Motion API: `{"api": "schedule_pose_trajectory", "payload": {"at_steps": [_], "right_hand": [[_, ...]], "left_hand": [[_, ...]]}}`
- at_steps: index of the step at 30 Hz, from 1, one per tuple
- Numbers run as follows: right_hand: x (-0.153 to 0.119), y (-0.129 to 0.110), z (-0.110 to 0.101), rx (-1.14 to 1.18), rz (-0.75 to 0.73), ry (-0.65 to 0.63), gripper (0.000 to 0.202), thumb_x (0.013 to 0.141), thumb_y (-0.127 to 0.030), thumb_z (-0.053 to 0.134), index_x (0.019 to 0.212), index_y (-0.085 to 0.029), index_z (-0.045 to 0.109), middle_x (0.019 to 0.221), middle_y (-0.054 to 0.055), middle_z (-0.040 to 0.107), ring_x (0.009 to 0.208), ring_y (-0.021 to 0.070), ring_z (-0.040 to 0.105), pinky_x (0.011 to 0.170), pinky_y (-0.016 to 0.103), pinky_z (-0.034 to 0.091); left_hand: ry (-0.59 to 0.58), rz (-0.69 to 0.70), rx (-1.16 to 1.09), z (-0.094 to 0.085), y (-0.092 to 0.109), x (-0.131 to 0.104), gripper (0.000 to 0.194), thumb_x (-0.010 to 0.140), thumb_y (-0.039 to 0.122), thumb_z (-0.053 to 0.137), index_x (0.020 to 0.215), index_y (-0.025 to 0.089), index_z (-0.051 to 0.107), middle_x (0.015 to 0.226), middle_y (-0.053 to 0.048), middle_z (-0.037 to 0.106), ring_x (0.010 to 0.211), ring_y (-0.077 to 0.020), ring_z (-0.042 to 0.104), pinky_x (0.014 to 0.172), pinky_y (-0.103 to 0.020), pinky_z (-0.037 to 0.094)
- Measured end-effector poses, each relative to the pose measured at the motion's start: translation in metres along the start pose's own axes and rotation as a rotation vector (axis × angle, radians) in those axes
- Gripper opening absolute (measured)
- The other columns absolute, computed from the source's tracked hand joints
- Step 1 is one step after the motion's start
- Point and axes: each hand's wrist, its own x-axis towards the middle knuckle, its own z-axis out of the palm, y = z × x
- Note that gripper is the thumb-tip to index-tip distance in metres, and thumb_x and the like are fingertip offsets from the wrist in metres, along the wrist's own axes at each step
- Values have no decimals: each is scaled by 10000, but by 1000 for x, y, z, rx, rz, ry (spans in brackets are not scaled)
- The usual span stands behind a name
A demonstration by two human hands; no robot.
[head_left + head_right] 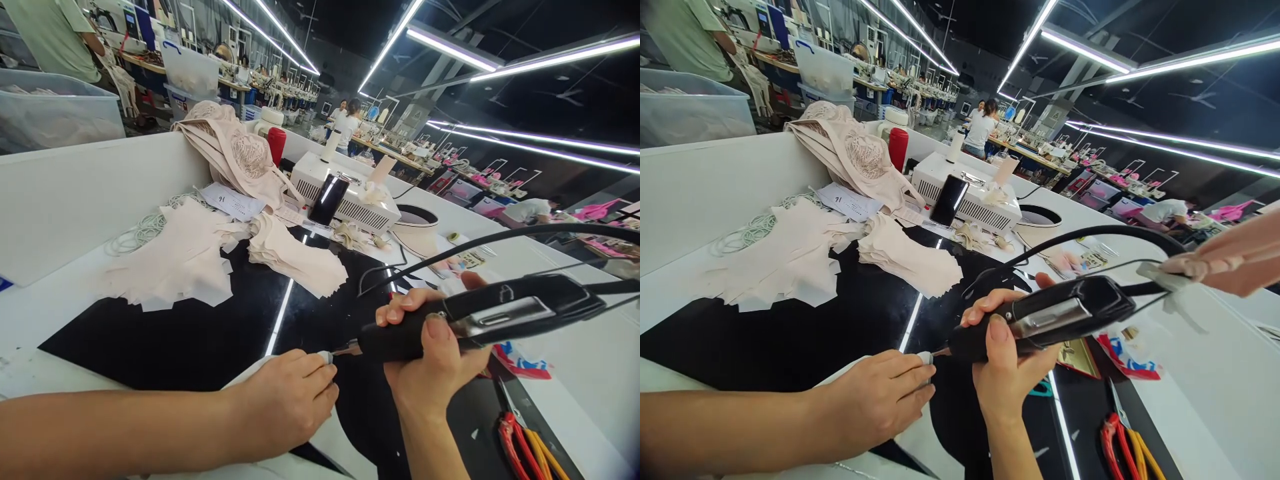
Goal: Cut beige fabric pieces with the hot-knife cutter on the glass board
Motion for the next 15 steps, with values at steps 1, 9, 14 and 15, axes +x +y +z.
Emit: {"api": "schedule_pose_trajectory", "payload": {"at_steps": [1, 9, 14, 15], "right_hand": [[0, 0, 0, 6, 0, -4, 441, 844, -255, 788, 1238, -295, 595, 814, -53, 665, 590, 111, 604, 550, 270, 567], [-4, 4, 3, 23, 13, -10, 518, 843, -254, 800, 1309, -297, 577, 798, -59, 664, 587, 119, 602, 537, 272, 563], [-6, 6, 3, 9, 14, 2, 538, 845, -277, 801, 1326, -299, 561, 805, -62, 652, 591, 119, 610, 543, 270, 560], [-6, 7, 3, 4, 11, -1, 536, 848, -285, 800, 1327, -299, 558, 808, -61, 653, 591, 120, 614, 546, 274, 564]], "left_hand": [[1, 0, -1, 0, 0, 0, 138, 1062, 168, 585, 1091, 133, 716, 1129, -122, 762, 1101, -221, 703, 901, -324, 562], [13, -6, 14, 4, -1, -1, 164, 1074, 205, 581, 1109, 120, 717, 1140, -108, 764, 1107, -205, 702, 942, -322, 558], [43, -27, 25, 2, 0, -2, 206, 1085, 218, 557, 1123, 97, 719, 1126, -92, 766, 1090, -199, 703, 913, -317, 558], [46, -36, 27, 1, 0, -1, 209, 1087, 216, 550, 1119, 99, 720, 1132, -90, 766, 1083, -196, 703, 901, -313, 558]]}}
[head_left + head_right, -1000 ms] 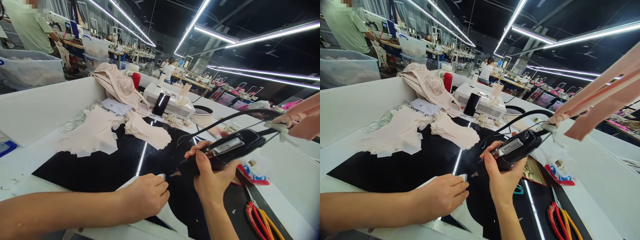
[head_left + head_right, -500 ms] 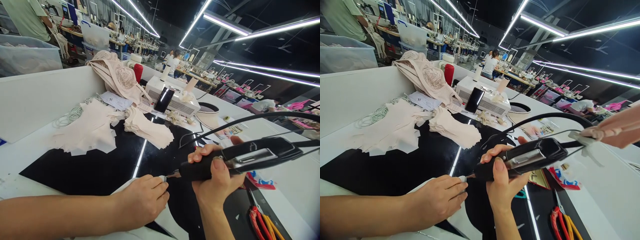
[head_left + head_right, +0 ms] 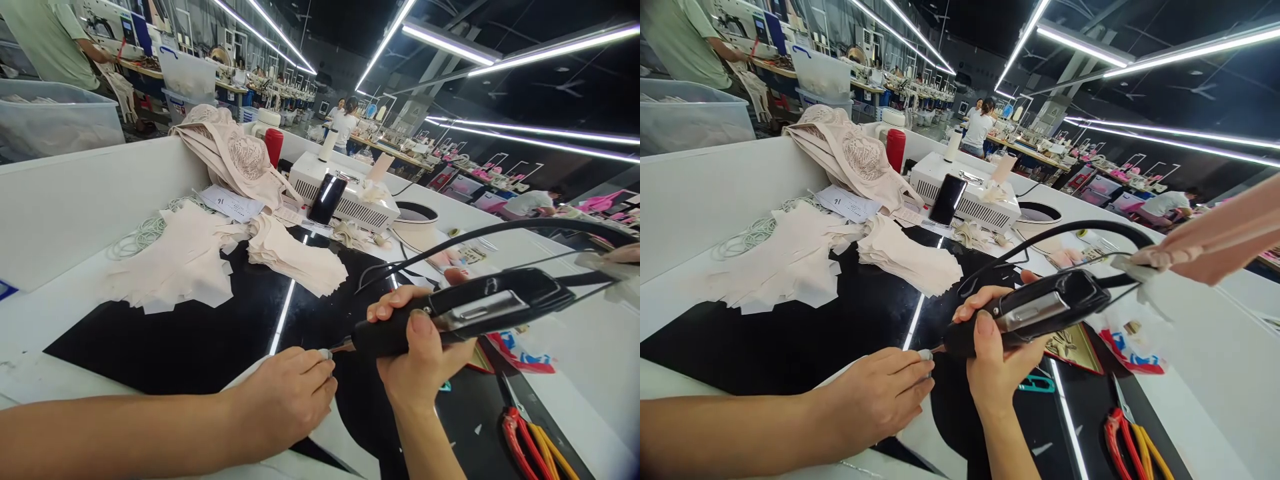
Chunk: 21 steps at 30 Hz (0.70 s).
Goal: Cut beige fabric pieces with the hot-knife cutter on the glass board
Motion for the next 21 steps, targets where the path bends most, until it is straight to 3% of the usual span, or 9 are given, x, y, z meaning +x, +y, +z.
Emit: {"api": "schedule_pose_trajectory", "payload": {"at_steps": [7, 21], "right_hand": [[1, 5, -4, -23, -30, -55, 478, 893, -273, 763, 1319, -287, 547, 815, -61, 678, 577, 125, 637, 583, 315, 602], [2, 8, -5, 12, 2, -87, 427, 897, -308, 787, 1246, -303, 542, 837, -68, 659, 583, 122, 623, 565, 311, 575]], "left_hand": [[54, -47, 39, -2, 5, -1, 134, 1045, 162, 608, 1069, 103, 726, 1150, -88, 770, 1048, -192, 706, 826, -309, 561], [-66, -15, 115, -6, 4, -6, 141, 995, 144, 638, 1101, 117, 727, 1195, -108, 760, 1049, -220, 700, 834, -323, 553]]}}
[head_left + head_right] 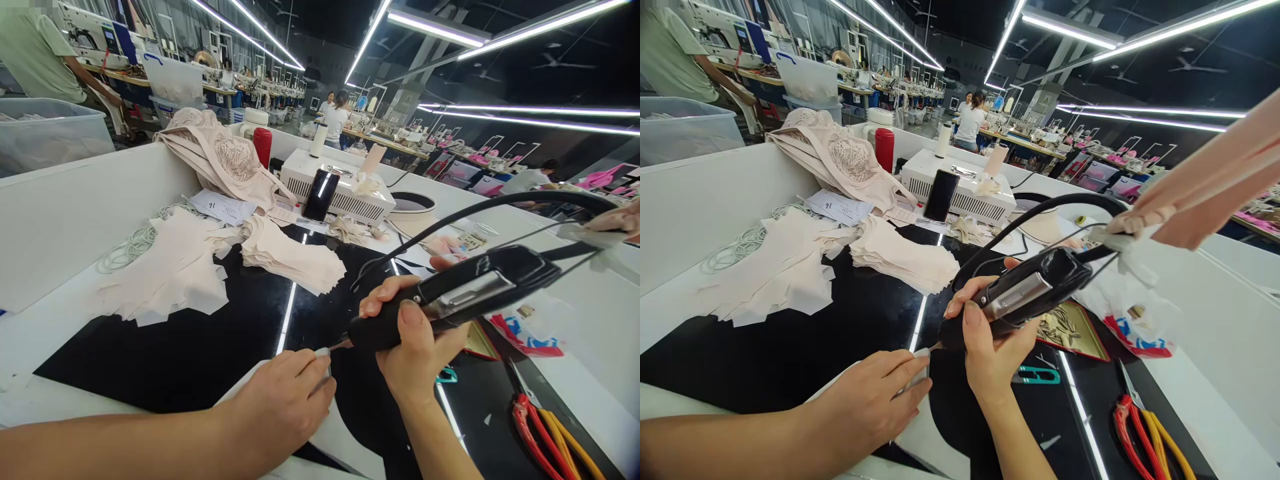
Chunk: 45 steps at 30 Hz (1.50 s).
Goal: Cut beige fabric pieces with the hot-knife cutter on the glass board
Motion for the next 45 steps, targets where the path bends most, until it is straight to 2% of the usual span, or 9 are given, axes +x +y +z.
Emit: {"api": "schedule_pose_trajectory", "payload": {"at_steps": [5, 10, 15, 22, 28, 38, 45], "right_hand": [[0, -1, 0, -12, 0, 12, 431, 889, -330, 788, 1244, -307, 544, 830, -66, 655, 569, 123, 620, 548, 303, 560], [-1, 1, 0, -15, -7, 9, 422, 898, -316, 778, 1250, -312, 546, 841, -65, 654, 579, 122, 617, 566, 308, 566], [-1, 1, 0, -11, -4, 14, 432, 898, -317, 782, 1261, -315, 548, 841, -64, 654, 579, 124, 617, 562, 304, 554], [-1, -1, 1, 4, -8, 4, 419, 898, -304, 782, 1251, -305, 557, 839, -67, 662, 579, 121, 618, 567, 312, 570], [0, -1, 3, 6, -1, 17, 427, 884, -309, 787, 1235, -300, 545, 820, -71, 660, 567, 123, 620, 561, 318, 576], [3, -9, 7, 6, -22, 75, 397, 870, -307, 788, 1203, -284, 573, 786, -67, 666, 550, 125, 614, 527, 299, 567], [-1, -4, 7, 13, -1, 41, 442, 874, -309, 791, 1250, -293, 559, 796, -66, 662, 561, 124, 609, 544, 306, 574]], "left_hand": [[-47, 24, 45, -6, -2, 6, 225, 1056, 190, 559, 1164, 89, 728, 1121, -90, 776, 1032, -195, 694, 901, -319, 528], [-83, 25, 52, -7, -3, 7, 299, 1101, 238, 496, 1202, 80, 730, 1158, -76, 773, 1091, -189, 670, 957, -324, 492], [-115, 42, 55, -8, -4, 7, 316, 1095, 254, 516, 1214, 55, 731, 1187, -77, 762, 1134, -208, 652, 962, -339, 480], [-90, 45, 58, -8, -3, 5, 324, 1097, 240, 498, 1198, 58, 747, 1175, -82, 767, 1129, -211, 654, 967, -337, 478], [-142, 88, 76, -6, -4, 4, 290, 1087, 241, 541, 1207, 79, 749, 1214, -96, 760, 1159, -223, 653, 980, -345, 466], [-84, 69, 81, 0, -2, -1, 309, 1094, 264, 543, 1219, 62, 741, 1230, -97, 760, 1169, -229, 655, 974, -353, 488], [-84, 85, 91, -4, -3, -1, 292, 1082, 222, 542, 1212, 62, 747, 1228, -93, 767, 1154, -220, 670, 959, -333, 518]]}}
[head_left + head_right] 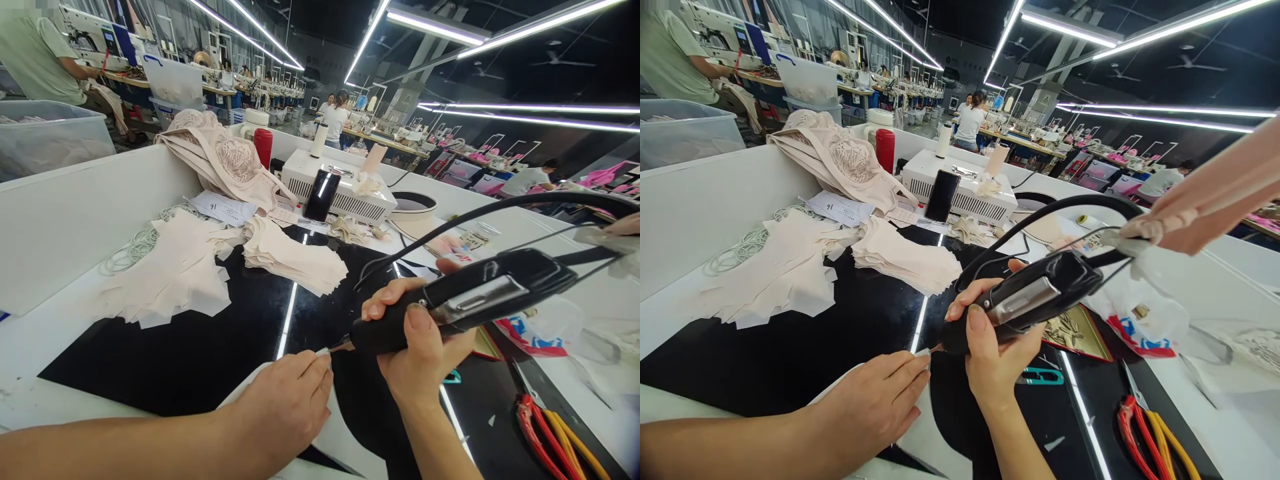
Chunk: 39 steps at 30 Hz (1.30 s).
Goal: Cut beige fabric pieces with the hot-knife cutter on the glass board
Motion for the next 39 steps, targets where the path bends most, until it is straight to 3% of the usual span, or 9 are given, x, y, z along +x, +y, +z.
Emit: {"api": "schedule_pose_trajectory", "payload": {"at_steps": [10, 16, 26, 33, 39], "right_hand": [[-2, 2, -1, -22, -1, 5, 405, 907, -267, 764, 1258, -304, 563, 822, -63, 661, 579, 122, 620, 562, 308, 583], [-3, 1, -2, -7, -22, -7, 428, 895, -260, 776, 1270, -308, 575, 822, -59, 669, 582, 124, 623, 574, 308, 583], [-3, 1, 0, -4, 0, 11, 390, 904, -266, 776, 1233, -303, 570, 822, -60, 669, 589, 120, 626, 573, 300, 584], [-5, 3, 2, 23, -8, 2, 424, 901, -272, 780, 1266, -307, 567, 821, -62, 670, 586, 121, 624, 582, 313, 598], [-5, 4, 3, 28, 9, 20, 415, 903, -247, 768, 1261, -306, 568, 815, -64, 677, 588, 120, 635, 585, 304, 590]], "left_hand": [[32, -52, 0, 3, 4, -1, 302, 1086, 268, 555, 1199, 65, 748, 1234, -112, 771, 1085, -207, 695, 886, -322, 524], [-35, -15, 26, 2, 3, -4, 340, 1047, 319, 657, 1269, 74, 736, 1321, -105, 742, 1151, -228, 667, 922, -332, 515], [6, -75, -3, 0, 3, 0, 342, 1116, 249, 477, 1222, 65, 745, 1228, -92, 774, 1039, -194, 695, 843, -318, 514], [40, -90, -17, 2, 4, 0, 308, 1087, 231, 528, 1205, 40, 739, 1204, -113, 772, 1012, -202, 677, 815, -321, 495], [10, -102, -18, 0, 3, 2, 321, 1083, 244, 534, 1215, 26, 731, 1172, -109, 769, 927, -200, 658, 692, -328, 466]]}}
